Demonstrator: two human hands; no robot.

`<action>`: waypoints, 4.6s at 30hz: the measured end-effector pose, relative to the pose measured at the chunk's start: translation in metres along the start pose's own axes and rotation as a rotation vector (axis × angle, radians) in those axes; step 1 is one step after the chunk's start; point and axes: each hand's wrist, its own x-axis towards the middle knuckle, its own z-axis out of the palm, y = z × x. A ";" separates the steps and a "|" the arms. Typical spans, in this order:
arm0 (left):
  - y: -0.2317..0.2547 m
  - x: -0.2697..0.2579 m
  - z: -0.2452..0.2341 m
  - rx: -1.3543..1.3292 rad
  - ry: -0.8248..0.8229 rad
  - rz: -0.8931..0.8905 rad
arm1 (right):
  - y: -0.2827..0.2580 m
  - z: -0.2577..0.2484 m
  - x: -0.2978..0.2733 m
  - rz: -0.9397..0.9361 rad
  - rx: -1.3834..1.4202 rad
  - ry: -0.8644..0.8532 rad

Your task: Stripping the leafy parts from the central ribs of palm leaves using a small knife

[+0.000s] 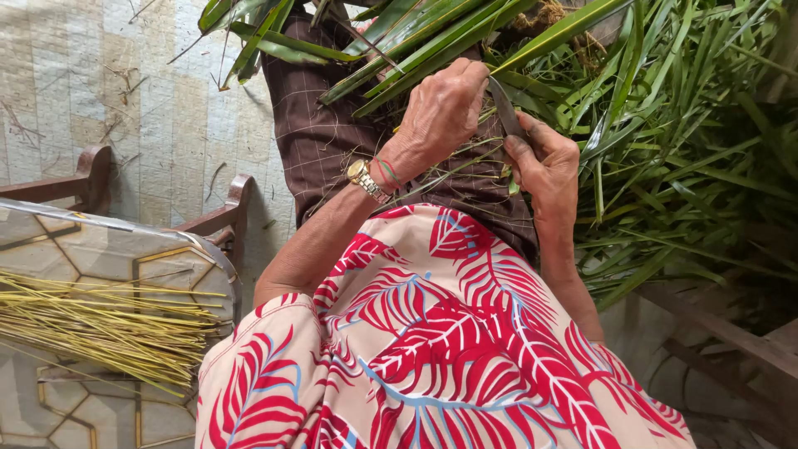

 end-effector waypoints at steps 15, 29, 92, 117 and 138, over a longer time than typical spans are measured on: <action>0.001 -0.001 0.008 0.121 -0.009 0.017 | 0.000 0.000 -0.004 -0.018 0.020 -0.019; 0.005 -0.020 0.009 0.156 -0.101 0.020 | 0.014 -0.001 0.048 -0.063 0.181 0.096; 0.059 0.012 0.020 -0.964 0.089 -0.336 | 0.051 -0.092 0.013 -0.175 -0.072 0.298; 0.027 -0.034 -0.035 -0.901 -0.360 -0.588 | 0.019 -0.083 0.062 -0.072 0.935 -0.092; -0.012 -0.030 -0.074 -0.432 -0.292 -0.410 | -0.040 -0.066 0.017 -0.036 0.645 0.135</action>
